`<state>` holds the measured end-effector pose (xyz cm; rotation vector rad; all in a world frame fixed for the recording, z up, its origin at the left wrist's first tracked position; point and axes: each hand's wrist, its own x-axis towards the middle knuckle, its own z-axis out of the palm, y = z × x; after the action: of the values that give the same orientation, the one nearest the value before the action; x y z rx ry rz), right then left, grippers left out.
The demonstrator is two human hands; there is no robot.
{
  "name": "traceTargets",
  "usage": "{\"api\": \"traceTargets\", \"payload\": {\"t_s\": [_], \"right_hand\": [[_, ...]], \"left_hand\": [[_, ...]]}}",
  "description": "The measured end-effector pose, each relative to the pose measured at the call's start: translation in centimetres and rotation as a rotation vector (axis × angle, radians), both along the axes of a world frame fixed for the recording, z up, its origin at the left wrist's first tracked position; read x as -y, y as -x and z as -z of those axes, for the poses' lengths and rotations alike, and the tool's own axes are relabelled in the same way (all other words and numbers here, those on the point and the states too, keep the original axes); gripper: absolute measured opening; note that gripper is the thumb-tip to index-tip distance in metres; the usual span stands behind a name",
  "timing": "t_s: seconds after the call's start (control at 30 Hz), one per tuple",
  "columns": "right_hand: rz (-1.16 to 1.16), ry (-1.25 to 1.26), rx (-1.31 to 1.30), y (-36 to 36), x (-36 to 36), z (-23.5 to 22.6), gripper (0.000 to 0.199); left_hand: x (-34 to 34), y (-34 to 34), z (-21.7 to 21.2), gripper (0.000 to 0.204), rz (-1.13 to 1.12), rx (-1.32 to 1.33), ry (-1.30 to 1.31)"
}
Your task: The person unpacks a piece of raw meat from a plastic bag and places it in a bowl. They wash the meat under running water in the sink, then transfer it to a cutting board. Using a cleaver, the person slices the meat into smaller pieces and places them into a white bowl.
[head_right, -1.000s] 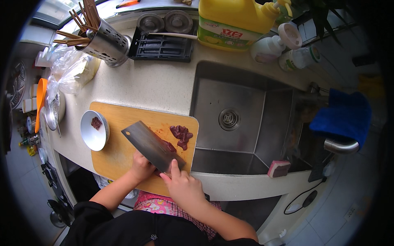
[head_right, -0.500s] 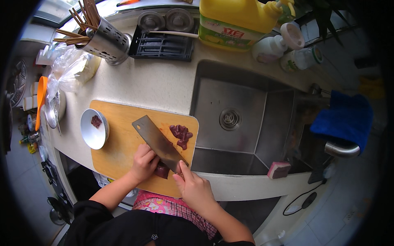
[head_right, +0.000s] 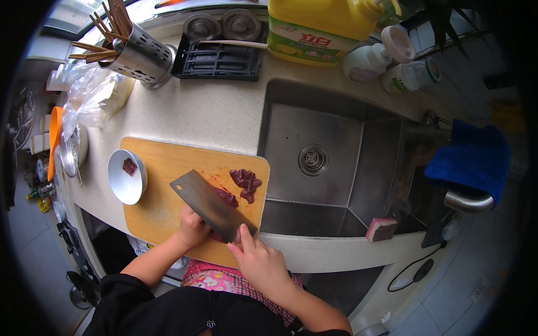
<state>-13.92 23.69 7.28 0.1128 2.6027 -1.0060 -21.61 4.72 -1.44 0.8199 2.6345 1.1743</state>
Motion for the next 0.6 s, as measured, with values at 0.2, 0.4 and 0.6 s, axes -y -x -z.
{"api": "traceTargets", "payload": {"t_s": [0.2, 0.4, 0.6], "right_hand": [[-0.074, -0.050, -0.001, 3.3, 1.5, 0.6, 0.049], [-0.039, -0.092, -0.059, -0.2, 0.1, 1.0, 0.053], [-0.006, -0.022, -0.110, 3.3, 1.9, 2.2, 0.051]], "left_hand": [[-0.2, 0.0, 0.2, 0.025, 0.014, -0.031, -0.006], [-0.1, 0.0, -0.1, 0.025, 0.002, -0.064, 0.008], [-0.5, 0.5, -0.4, 0.023, 0.002, -0.044, -0.030]]}}
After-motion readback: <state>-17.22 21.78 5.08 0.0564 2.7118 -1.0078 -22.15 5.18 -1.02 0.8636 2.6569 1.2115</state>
